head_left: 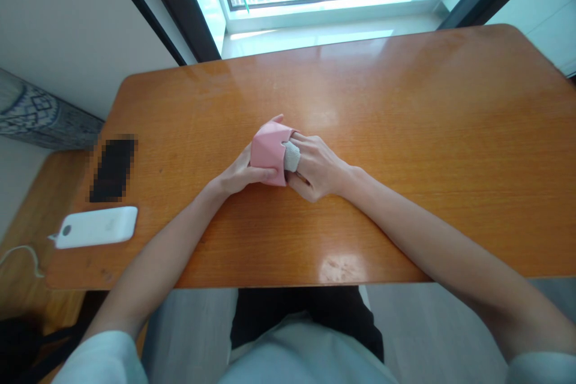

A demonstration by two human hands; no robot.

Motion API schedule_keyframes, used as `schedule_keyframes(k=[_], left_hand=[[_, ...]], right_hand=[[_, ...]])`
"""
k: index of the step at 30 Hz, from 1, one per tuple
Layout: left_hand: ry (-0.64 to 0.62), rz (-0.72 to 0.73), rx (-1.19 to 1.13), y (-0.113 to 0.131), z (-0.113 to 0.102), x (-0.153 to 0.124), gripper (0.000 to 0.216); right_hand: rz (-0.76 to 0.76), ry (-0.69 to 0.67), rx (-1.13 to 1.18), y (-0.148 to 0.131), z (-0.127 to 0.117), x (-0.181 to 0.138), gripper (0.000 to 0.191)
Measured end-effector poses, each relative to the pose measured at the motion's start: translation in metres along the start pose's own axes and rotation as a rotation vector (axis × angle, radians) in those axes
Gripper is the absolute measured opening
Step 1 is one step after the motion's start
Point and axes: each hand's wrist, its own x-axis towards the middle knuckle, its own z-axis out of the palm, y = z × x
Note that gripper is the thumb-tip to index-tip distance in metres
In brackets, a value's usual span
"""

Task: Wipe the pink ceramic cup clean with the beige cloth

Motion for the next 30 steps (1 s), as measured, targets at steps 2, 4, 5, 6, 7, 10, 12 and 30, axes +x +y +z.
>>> schedule_keyframes(k=[2, 4, 5, 6, 7, 10, 12, 30], left_hand=[[0.013, 0.000, -0.024, -0.002, -0.001, 0.000, 0.129], [0.006, 0.003, -0.052, -0.004, -0.002, 0.001, 0.124], [-0.002, -0.001, -0.061, -0.004, -0.003, 0.001, 0.121], [-0.014, -0.002, -0.065, -0.003, -0.003, 0.001, 0.118], [-0.024, 0.000, -0.066, -0.002, -0.004, 0.001, 0.115], [-0.042, -0.020, -0.073, 0.006, -0.002, 0.000, 0.105], [-0.022, -0.045, -0.084, 0.010, 0.000, -0.002, 0.104], [0.025, 0.047, -0.007, 0.024, 0.022, 0.000, 0.103]], right_hand=[[-0.030, -0.029, -0.011, 0.004, 0.002, -0.001, 0.016], [-0.086, -0.030, -0.035, 0.009, 0.005, -0.002, 0.020], [-0.114, -0.024, -0.051, 0.011, 0.006, -0.002, 0.021], [-0.136, -0.013, -0.069, 0.014, 0.007, -0.003, 0.022], [-0.149, 0.000, -0.087, 0.016, 0.008, -0.004, 0.023], [-0.146, 0.034, -0.124, 0.019, 0.010, -0.006, 0.024], [-0.138, 0.080, -0.127, 0.020, 0.010, -0.007, 0.023], [0.123, 0.131, -0.007, -0.026, 0.009, -0.016, 0.031]])
